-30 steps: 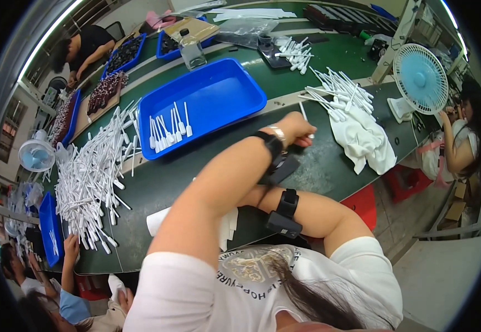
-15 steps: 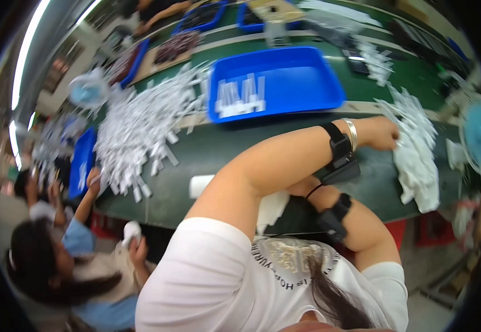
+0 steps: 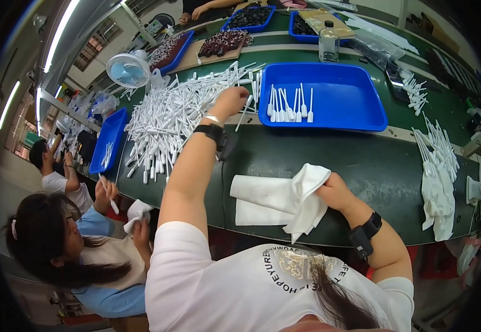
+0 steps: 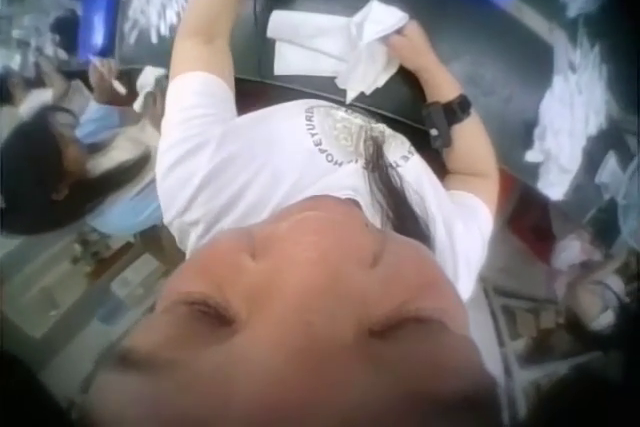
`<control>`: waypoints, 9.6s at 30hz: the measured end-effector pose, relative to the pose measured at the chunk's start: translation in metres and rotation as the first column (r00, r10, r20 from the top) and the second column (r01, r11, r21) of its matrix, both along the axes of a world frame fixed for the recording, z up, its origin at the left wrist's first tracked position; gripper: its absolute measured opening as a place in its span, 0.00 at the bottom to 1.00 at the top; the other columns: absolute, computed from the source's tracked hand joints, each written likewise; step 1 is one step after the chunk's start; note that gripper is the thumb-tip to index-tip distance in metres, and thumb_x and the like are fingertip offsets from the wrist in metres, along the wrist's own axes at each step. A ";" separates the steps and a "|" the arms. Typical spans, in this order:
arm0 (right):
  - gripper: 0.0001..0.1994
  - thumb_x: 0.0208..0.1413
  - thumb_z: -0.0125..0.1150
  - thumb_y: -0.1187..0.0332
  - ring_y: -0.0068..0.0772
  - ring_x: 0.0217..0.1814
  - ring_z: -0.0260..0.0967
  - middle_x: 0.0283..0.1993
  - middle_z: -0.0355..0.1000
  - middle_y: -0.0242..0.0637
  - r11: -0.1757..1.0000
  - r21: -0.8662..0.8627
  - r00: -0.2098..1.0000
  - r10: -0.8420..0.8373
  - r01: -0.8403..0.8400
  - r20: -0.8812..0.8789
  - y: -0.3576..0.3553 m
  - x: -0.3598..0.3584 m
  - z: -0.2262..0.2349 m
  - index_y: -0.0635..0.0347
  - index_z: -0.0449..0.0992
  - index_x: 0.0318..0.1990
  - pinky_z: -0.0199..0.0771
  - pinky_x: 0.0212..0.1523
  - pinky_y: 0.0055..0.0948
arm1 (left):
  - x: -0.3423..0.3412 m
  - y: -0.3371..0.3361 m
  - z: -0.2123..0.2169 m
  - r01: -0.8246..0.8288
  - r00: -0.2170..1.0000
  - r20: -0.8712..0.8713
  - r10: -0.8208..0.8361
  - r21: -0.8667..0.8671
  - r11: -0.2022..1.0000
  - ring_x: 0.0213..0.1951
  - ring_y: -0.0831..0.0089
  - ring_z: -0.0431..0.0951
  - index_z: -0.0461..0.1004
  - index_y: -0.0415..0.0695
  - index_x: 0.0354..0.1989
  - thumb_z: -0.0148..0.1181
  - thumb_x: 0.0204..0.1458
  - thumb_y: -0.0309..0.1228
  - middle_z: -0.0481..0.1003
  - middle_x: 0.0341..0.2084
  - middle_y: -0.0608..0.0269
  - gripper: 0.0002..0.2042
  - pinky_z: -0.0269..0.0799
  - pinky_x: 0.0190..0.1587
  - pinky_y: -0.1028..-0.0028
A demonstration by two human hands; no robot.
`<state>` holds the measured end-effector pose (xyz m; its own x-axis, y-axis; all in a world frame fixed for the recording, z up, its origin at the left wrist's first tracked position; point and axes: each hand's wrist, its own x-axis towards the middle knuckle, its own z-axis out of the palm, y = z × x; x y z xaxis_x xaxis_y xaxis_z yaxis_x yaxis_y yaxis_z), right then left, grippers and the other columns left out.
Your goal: The person picks up a swab from a pile, wipes it with a cloth, and places it into a blue tray, repeating the process.
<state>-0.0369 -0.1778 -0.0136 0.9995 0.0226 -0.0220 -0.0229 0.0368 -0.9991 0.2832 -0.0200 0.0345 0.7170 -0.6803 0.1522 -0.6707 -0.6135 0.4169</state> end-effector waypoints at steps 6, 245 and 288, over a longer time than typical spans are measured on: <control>0.11 0.48 0.50 0.75 0.23 0.44 0.64 0.41 0.69 0.31 1.000 -0.010 1.000 -0.013 0.013 -0.021 0.001 -0.002 0.002 0.62 0.70 0.42 0.62 0.46 0.24 | 0.013 -0.036 -0.022 -0.141 0.982 0.164 0.093 0.315 0.938 0.36 0.57 0.73 0.71 0.39 0.37 0.53 0.40 0.29 0.73 0.32 0.49 0.14 0.67 0.39 0.68; 0.13 0.53 0.49 0.68 0.19 0.41 0.62 0.40 0.66 0.30 0.959 0.204 0.978 -0.207 0.198 0.019 0.010 -0.020 0.023 0.63 0.65 0.45 0.63 0.41 0.20 | -0.270 -0.003 -0.029 -0.155 0.518 -0.740 -0.428 -0.574 0.804 0.29 0.83 0.70 0.70 0.36 0.34 0.51 0.45 0.21 0.72 0.27 0.66 0.07 0.67 0.32 0.82; 0.15 0.50 0.51 0.73 0.23 0.45 0.62 0.45 0.64 0.35 0.870 0.468 0.979 -0.201 0.157 0.046 0.015 -0.010 0.006 0.65 0.63 0.47 0.62 0.47 0.22 | -0.263 0.003 -0.012 0.235 0.972 0.100 -0.213 -0.453 0.860 0.42 0.56 0.65 0.68 0.39 0.32 0.52 0.43 0.25 0.68 0.36 0.54 0.07 0.59 0.44 0.66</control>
